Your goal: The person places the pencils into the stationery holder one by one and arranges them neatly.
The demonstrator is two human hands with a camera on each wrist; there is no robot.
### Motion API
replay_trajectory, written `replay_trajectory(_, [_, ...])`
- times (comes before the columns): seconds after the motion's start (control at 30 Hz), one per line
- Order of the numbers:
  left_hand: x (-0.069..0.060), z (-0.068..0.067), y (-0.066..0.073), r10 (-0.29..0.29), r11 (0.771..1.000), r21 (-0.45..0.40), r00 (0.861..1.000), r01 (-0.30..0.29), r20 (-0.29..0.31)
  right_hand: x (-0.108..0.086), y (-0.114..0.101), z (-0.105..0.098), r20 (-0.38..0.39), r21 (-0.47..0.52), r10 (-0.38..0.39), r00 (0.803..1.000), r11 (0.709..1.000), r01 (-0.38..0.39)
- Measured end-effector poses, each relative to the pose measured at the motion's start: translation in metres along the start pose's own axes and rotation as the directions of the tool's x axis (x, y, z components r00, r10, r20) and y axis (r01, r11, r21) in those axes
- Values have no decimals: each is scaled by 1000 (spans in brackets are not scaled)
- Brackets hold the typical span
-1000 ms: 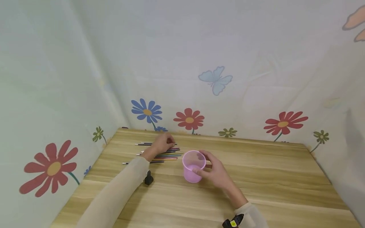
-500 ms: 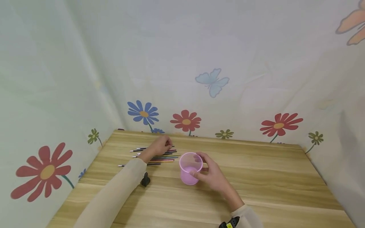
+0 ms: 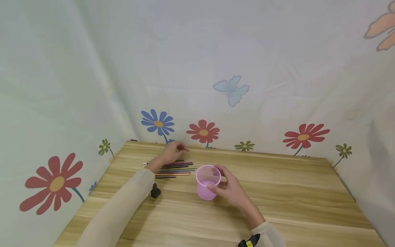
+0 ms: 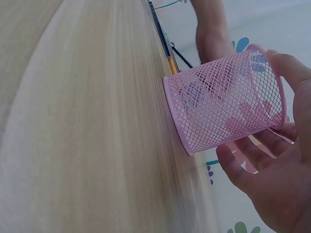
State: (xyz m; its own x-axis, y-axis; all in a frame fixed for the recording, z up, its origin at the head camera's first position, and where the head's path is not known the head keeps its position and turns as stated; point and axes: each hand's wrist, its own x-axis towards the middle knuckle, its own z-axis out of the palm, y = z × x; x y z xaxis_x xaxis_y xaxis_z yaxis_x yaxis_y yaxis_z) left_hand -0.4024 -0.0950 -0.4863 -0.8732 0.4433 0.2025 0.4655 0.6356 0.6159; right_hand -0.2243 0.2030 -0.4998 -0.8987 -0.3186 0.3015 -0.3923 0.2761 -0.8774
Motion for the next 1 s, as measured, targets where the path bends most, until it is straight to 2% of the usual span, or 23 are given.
replay_trajectory(0.1, [2, -25, 13, 40, 998, -46, 999, -41, -21, 1, 0, 1, -2, -5, -5, 1000, 1000, 5])
replay_trajectory(0.2, [1, -54, 34, 67, 993, -90, 995, -74, -69, 2, 0, 1, -1, -4, -7, 1000, 1000, 7])
replay_trajectory(0.33, [-6, -88, 71, 130, 980, -131, 981, -149, -144, 4, 1, 1, 5, 2, -1, 1000, 1000, 1])
replay_trajectory(0.43, [-14, -104, 101, 173, 963, -175, 969, -204, -176, 3, 2, 1, 6, 7, 6, 1000, 1000, -6])
replay_trajectory(0.53, [-24, -111, 127, 216, 937, -237, 957, -259, -192, 2, 3, 0, 3, 10, 8, 1000, 1000, -8])
replay_trajectory(0.73, [-42, -114, 173, 329, 845, -376, 924, -381, -195, 0, 1, 0, -1, 11, 5, 1000, 1000, -5])
replay_trajectory(0.87, [-51, -110, 192, 374, 814, -403, 908, -419, -188, 0, 1, 0, 6, 19, 15, 1000, 1000, -15])
replay_trajectory(1.0, [-57, -104, 204, 408, 779, -445, 896, -441, -175, 1, 1, 0, 10, 16, 25, 1000, 1000, -26])
